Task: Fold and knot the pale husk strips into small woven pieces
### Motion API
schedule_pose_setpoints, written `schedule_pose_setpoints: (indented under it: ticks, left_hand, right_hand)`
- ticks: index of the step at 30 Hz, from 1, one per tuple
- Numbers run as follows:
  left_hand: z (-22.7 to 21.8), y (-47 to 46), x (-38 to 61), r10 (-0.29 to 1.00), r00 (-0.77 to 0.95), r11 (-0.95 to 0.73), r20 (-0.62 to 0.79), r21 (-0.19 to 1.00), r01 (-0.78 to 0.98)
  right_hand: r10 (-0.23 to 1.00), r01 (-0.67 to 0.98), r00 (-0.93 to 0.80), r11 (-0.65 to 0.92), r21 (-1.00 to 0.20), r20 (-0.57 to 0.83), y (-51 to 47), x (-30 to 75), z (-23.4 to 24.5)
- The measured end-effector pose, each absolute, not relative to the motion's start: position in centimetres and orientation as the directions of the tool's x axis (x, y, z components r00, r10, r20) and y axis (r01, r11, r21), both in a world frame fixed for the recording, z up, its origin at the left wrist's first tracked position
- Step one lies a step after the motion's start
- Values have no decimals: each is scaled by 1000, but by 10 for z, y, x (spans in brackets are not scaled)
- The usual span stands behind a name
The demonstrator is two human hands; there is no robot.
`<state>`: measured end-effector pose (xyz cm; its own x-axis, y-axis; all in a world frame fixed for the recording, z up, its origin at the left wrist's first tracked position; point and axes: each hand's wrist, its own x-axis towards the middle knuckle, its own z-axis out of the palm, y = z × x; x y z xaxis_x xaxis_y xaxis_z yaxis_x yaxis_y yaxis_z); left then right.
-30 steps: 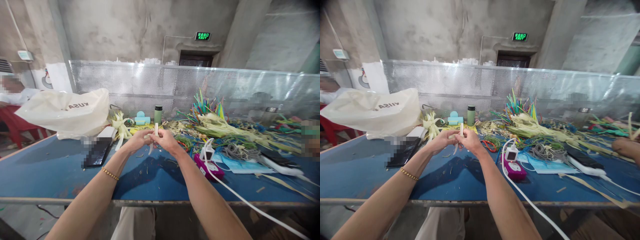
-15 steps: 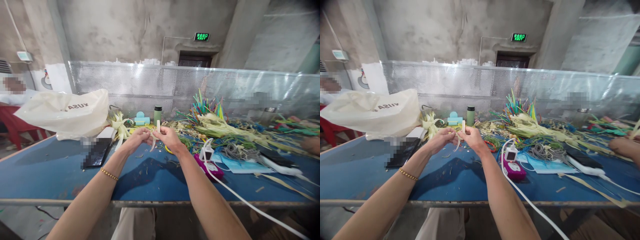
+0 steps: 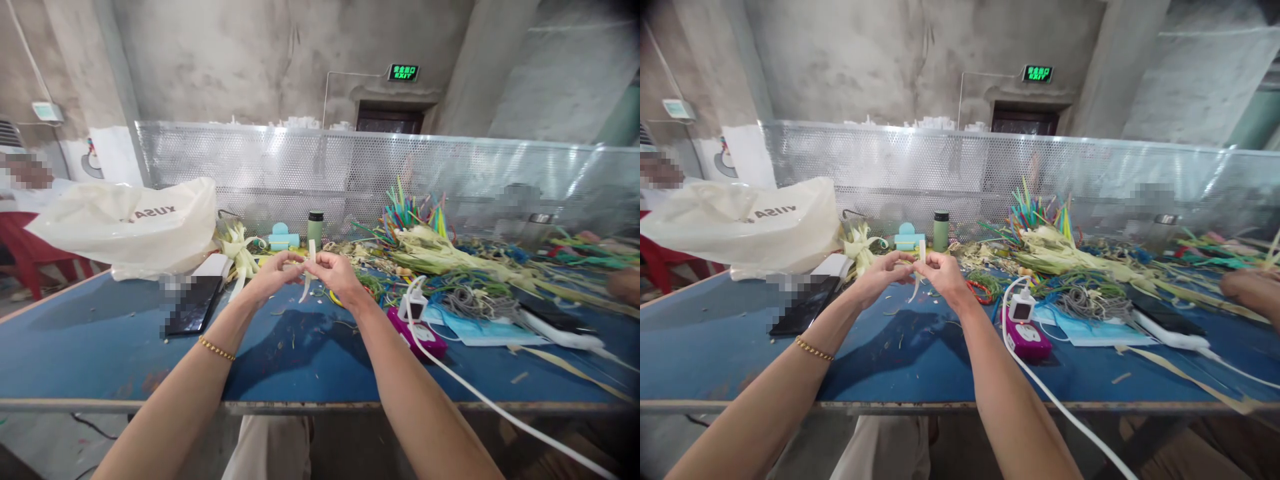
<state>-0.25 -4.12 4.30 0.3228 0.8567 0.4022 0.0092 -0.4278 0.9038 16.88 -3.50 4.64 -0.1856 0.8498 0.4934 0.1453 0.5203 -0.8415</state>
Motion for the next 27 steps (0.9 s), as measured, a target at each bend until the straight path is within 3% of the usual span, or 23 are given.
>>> schedule_pose_setpoints:
  ticks: [4, 8, 11, 16, 19, 22, 24, 27]
  left_hand:
    - [42, -38, -3, 739, 426, -619, 522, 776, 121]
    - [38, -29, -4, 698, 318, -716, 641, 620, 321]
    - [38, -27, -5, 681, 292, -730, 671, 591, 344]
    - [39, -33, -3, 714, 448, -667, 539, 718, 198]
    - [38, -35, 0, 760, 427, -563, 491, 825, 54]
    - [34, -35, 1, 824, 401, -426, 401, 904, -28]
    - [33, -34, 1, 850, 397, -355, 347, 933, -57]
    - [33, -35, 1, 859, 401, -310, 318, 947, -87]
  right_hand:
    - [848, 162, -233, 516, -841, 476, -31, 165, 40]
    - [845, 151, -221, 523, -839, 487, -31, 163, 40]
    - [850, 200, -193, 524, -828, 491, -33, 164, 41]
    - [870, 236, -164, 493, -838, 465, -36, 164, 41]
    - [863, 242, -179, 504, -829, 473, -36, 162, 42]
    - [817, 372, -171, 571, -732, 550, -35, 162, 44]
    - [786, 451, -160, 596, -664, 597, -34, 162, 44]
    - [794, 448, -156, 587, -675, 587, -33, 162, 43]
